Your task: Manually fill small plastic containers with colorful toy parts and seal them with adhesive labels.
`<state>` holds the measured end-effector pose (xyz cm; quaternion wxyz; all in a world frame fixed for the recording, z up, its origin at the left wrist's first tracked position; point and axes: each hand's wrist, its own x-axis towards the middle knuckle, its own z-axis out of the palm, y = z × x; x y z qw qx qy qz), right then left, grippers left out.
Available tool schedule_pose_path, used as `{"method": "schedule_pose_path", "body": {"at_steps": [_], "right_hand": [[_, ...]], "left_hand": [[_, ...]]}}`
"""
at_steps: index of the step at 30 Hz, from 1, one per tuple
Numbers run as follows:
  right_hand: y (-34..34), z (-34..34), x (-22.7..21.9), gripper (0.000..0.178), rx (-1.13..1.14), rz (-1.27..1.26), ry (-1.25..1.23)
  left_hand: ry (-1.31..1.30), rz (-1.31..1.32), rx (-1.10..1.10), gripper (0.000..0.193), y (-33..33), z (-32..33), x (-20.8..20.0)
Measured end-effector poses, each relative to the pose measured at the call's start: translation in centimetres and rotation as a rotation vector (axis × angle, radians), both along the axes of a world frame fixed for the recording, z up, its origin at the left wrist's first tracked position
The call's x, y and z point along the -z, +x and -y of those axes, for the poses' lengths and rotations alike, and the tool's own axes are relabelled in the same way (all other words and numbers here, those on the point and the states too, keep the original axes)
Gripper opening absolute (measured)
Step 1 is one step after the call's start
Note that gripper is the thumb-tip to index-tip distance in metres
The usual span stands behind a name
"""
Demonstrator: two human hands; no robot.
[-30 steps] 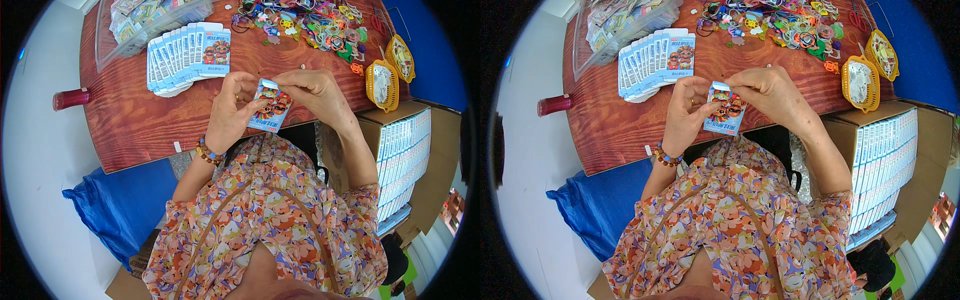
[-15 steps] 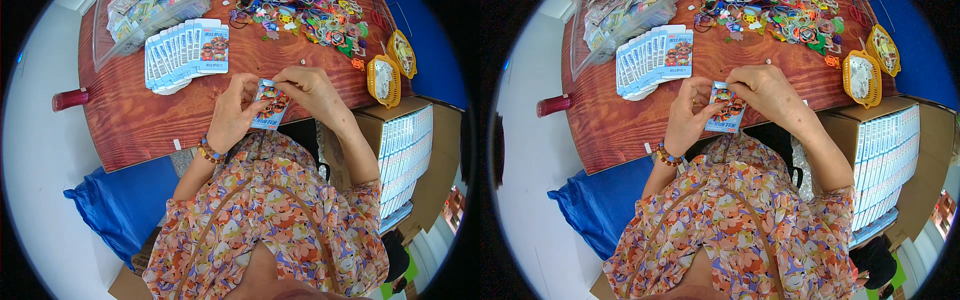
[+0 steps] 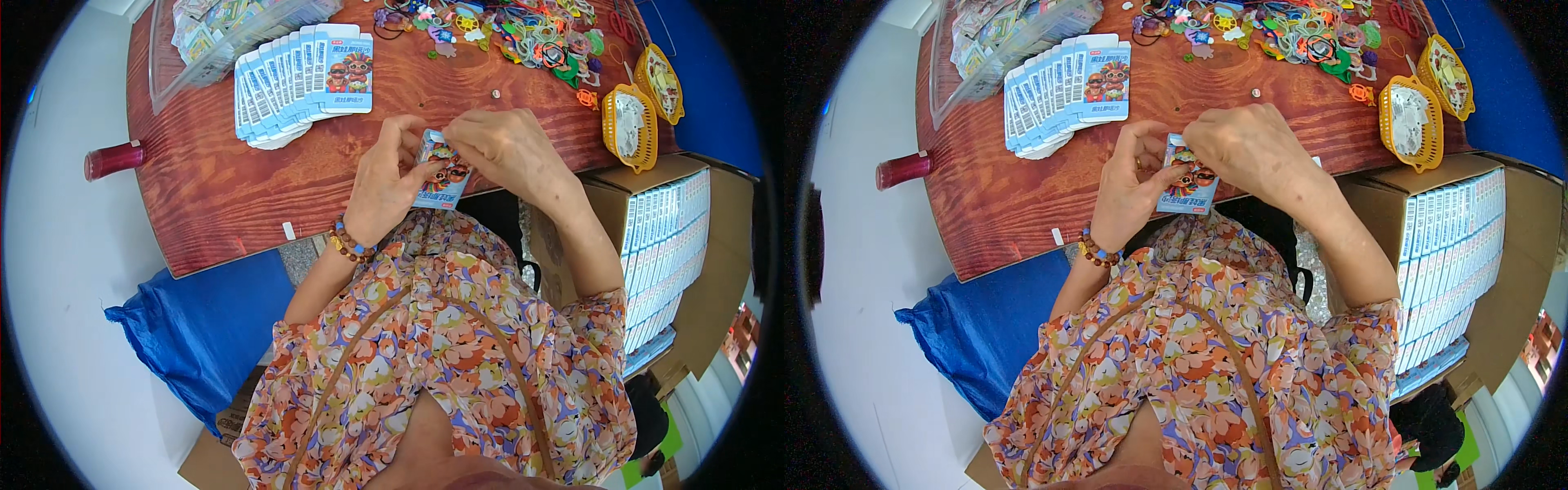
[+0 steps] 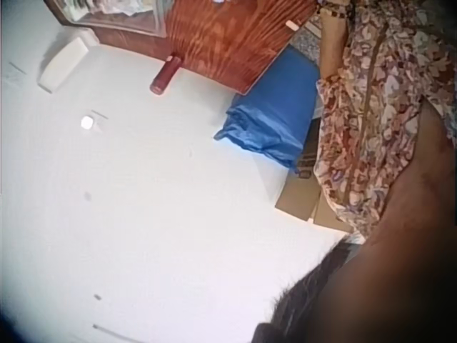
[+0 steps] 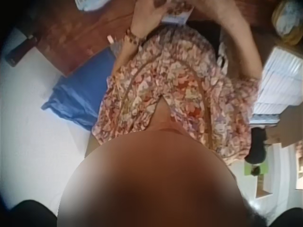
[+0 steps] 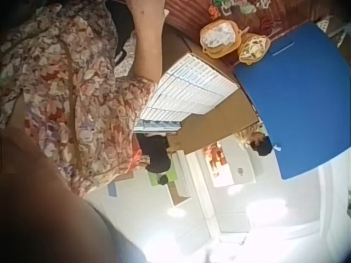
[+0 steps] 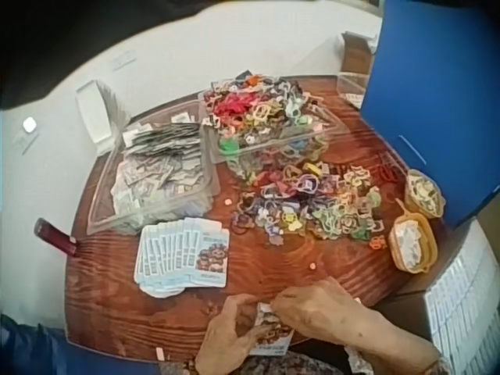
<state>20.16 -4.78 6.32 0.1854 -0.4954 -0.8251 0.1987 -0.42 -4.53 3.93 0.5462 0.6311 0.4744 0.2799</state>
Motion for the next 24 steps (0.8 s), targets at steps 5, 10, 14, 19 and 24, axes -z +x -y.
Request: {"method": "schedule_pose_path", "body": {"at_steps": [5,10,14,19,24], "right_hand": [[0.7,-0.8,0.7,0.010,-0.020,-0.213,-0.116],[0.8,-0.8,0.8,0.012,-0.026,-0.289,-0.174],[0.8,-0.6,0.8,0.012,-0.031,-0.263,-0.148],[0.5,-0.2,0.9,0.011,-0.029,-0.209,-0.064],[0.5,-0.1,1.3,0.010,0.003,-0.277,-0.133]], "left_hand": [[0.048,-0.035,0.083,0.051,-0.3,-0.2,0.1],[-0.081,0.081,0.114,0.053,-0.7,-0.4,0.9],[-0.084,0.086,0.126,0.054,-0.7,-0.5,0.9],[0.021,0.011,0.163,0.055,-0.9,-0.7,1.3],[-0.025,0.005,0.192,0.055,-1.0,-0.9,0.8]]}}
